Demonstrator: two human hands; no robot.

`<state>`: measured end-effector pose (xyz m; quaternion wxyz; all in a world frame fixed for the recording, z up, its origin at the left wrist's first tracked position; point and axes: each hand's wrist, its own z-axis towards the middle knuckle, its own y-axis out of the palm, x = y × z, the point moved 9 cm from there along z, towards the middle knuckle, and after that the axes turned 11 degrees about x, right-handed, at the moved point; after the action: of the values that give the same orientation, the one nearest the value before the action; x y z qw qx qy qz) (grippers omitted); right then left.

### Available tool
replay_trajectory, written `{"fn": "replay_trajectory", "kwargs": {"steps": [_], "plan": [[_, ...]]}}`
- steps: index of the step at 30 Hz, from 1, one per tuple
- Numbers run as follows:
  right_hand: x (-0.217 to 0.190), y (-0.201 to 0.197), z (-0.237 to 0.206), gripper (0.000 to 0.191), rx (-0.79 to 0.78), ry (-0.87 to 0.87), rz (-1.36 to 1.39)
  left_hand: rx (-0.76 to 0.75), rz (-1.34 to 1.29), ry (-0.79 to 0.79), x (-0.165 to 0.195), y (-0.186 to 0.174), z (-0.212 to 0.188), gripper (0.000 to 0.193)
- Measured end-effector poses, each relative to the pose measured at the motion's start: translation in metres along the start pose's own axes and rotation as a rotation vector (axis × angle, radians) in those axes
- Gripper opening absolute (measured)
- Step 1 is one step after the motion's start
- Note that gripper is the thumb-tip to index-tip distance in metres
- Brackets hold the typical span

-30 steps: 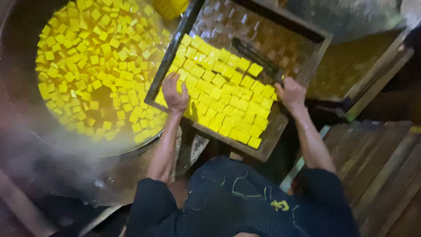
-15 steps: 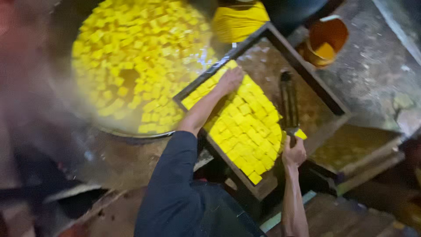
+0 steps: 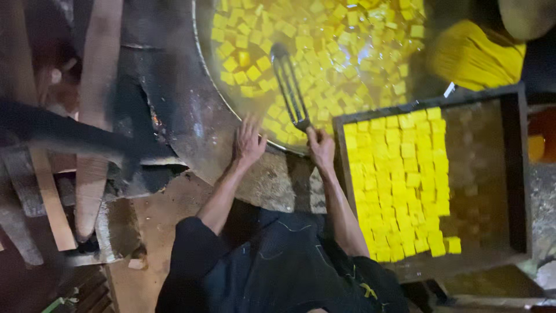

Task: The person pours a white liquid from a large container into a bucket, then carries it to a large pot. Using a slotted spoon, they scoop yellow cubes from the pot and place them into a wooden tray, repeating this process to fill the tray.

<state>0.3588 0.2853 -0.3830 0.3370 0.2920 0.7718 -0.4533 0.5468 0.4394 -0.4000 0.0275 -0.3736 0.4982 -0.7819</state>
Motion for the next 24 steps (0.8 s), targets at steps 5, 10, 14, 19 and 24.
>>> {"fn": "replay_trajectory", "kwargs": {"steps": [5, 10, 14, 19, 24], "plan": [[-0.013, 0.063, 0.049, 0.055, 0.050, -0.081, -0.416, -0.091, 0.050, 0.013, -0.013, 0.004, 0.011, 0.058], [-0.033, 0.111, 0.124, 0.050, -0.002, -0.128, -0.768, -0.116, -0.023, -0.018, -0.017, -0.002, 0.028, 0.065], [-0.085, 0.152, 0.181, 0.044, -0.040, -0.396, -0.607, -0.148, -0.054, -0.054, -0.018, -0.003, 0.035, 0.067], [-0.112, 0.187, 0.204, 0.047, -0.124, -0.438, -0.491, -0.137, -0.058, -0.054, -0.020, -0.003, 0.040, 0.063], [-0.111, 0.159, 0.164, 0.043, -0.099, -0.169, -0.063, -0.167, -0.048, -0.087, -0.014, -0.005, 0.039, 0.065]]}}
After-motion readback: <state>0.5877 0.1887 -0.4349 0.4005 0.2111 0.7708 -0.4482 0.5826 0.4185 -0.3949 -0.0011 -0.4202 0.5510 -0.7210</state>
